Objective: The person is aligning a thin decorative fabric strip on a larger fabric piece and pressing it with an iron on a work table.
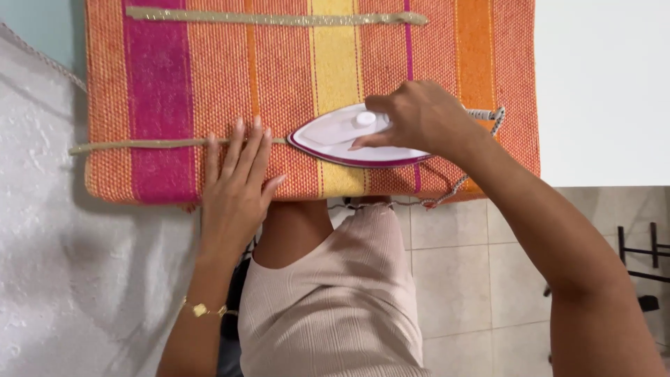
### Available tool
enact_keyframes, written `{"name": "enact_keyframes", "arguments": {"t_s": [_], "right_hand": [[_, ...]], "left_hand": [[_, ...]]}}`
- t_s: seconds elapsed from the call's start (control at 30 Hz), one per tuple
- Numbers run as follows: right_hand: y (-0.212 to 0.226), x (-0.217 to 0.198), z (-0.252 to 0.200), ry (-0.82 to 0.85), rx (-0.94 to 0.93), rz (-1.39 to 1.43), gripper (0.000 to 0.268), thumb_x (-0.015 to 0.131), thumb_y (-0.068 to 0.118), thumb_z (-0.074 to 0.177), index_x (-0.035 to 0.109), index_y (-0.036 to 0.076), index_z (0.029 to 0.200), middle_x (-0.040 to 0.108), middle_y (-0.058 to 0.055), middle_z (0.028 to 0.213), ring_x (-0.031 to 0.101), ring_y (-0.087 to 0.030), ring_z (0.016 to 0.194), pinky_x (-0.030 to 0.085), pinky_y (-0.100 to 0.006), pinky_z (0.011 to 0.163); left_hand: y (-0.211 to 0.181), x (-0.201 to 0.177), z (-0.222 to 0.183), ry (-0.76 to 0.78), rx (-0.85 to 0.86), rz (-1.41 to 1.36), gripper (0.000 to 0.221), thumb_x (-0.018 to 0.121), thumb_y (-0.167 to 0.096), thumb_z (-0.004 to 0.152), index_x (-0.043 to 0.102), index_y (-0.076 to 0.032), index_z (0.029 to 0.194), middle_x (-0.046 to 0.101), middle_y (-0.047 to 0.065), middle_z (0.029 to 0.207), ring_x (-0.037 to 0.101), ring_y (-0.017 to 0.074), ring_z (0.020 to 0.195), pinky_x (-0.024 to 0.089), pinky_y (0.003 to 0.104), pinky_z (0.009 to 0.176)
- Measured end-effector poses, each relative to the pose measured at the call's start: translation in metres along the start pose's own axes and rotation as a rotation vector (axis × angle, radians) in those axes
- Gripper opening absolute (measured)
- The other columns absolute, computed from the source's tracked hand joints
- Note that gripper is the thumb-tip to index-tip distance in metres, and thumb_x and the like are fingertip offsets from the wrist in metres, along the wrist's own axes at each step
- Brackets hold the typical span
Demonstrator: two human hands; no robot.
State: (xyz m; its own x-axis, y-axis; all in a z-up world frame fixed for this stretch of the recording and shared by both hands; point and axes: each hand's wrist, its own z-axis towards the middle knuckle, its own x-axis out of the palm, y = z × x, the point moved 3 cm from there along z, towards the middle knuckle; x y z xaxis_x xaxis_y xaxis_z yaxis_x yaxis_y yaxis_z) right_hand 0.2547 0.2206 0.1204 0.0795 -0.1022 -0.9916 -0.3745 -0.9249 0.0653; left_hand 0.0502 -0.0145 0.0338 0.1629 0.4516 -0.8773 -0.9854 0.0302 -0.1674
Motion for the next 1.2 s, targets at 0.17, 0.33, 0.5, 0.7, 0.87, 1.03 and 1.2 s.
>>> {"name": "enact_keyframes", "arguments": {"t_s": [0.17,0.33,0.5,0.7,0.87,1.03,1.2], "right_hand": [[0.003,-0.003,-0.001,0.001,-0.003,0.007,0.067,0.076,0.081,0.092,0.080,0.015,0.104,0.078,-0.014,0.072,0.078,-0.037,0.067,0.061,-0.045,0.066],[0.001,-0.001,-0.002,0.000,0.002,0.017,0.065,0.078,0.079,0.092,0.080,0.014,0.104,0.078,-0.014,0.072,0.078,-0.038,0.066,0.061,-0.045,0.066],[0.002,0.000,-0.004,-0.010,0.022,0.070,0.065,0.079,0.077,0.093,0.081,0.012,0.104,0.078,-0.017,0.073,0.077,-0.040,0.065,0.061,-0.046,0.068],[0.001,0.002,-0.001,-0.011,-0.018,0.024,0.065,0.077,0.078,0.093,0.081,0.014,0.105,0.079,-0.016,0.074,0.078,-0.039,0.067,0.061,-0.046,0.068],[0.009,-0.003,0.002,-0.011,-0.019,0.032,0.065,0.077,0.077,0.093,0.081,0.013,0.105,0.080,-0.016,0.077,0.078,-0.039,0.068,0.061,-0.047,0.068],[0.012,-0.003,0.006,-0.024,-0.017,0.045,0.064,0.077,0.076,0.095,0.081,0.014,0.106,0.080,-0.015,0.078,0.079,-0.037,0.069,0.061,-0.045,0.070],[0.015,-0.001,0.010,-0.037,-0.029,0.042,0.066,0.077,0.077,0.094,0.080,0.012,0.105,0.080,-0.017,0.077,0.078,-0.039,0.069,0.062,-0.047,0.069]], "left_hand": [[-0.004,0.013,-0.004,-0.002,-0.061,0.023,0.064,0.051,-0.047,0.119,0.051,-0.006,0.168,0.041,0.012,0.179,0.024,0.0325,0.168,0.009,0.061,0.136],[-0.004,0.018,-0.009,-0.005,-0.084,0.027,0.064,0.046,-0.050,0.120,0.052,-0.008,0.168,0.042,0.008,0.180,0.024,0.0292,0.168,0.008,0.060,0.136],[-0.005,0.018,-0.008,-0.046,-0.107,0.029,0.063,0.042,-0.049,0.121,0.053,-0.009,0.168,0.045,0.007,0.178,0.026,0.0287,0.167,0.009,0.062,0.135],[-0.004,0.022,-0.008,-0.068,-0.114,0.033,0.061,0.043,-0.049,0.121,0.055,-0.010,0.167,0.046,0.005,0.177,0.027,0.0271,0.167,0.009,0.062,0.135],[-0.003,0.022,-0.010,-0.073,-0.112,0.033,0.060,0.043,-0.047,0.121,0.054,-0.010,0.168,0.047,0.005,0.177,0.028,0.0276,0.167,0.010,0.062,0.135],[-0.004,0.020,-0.008,-0.091,-0.123,0.027,0.060,0.043,-0.046,0.121,0.053,-0.009,0.167,0.049,0.007,0.175,0.031,0.0275,0.166,0.012,0.061,0.135],[-0.003,0.022,-0.009,-0.110,-0.133,0.008,0.067,0.045,-0.045,0.121,0.040,-0.002,0.171,0.056,0.014,0.170,0.036,0.0283,0.165,0.013,0.060,0.136]]}}
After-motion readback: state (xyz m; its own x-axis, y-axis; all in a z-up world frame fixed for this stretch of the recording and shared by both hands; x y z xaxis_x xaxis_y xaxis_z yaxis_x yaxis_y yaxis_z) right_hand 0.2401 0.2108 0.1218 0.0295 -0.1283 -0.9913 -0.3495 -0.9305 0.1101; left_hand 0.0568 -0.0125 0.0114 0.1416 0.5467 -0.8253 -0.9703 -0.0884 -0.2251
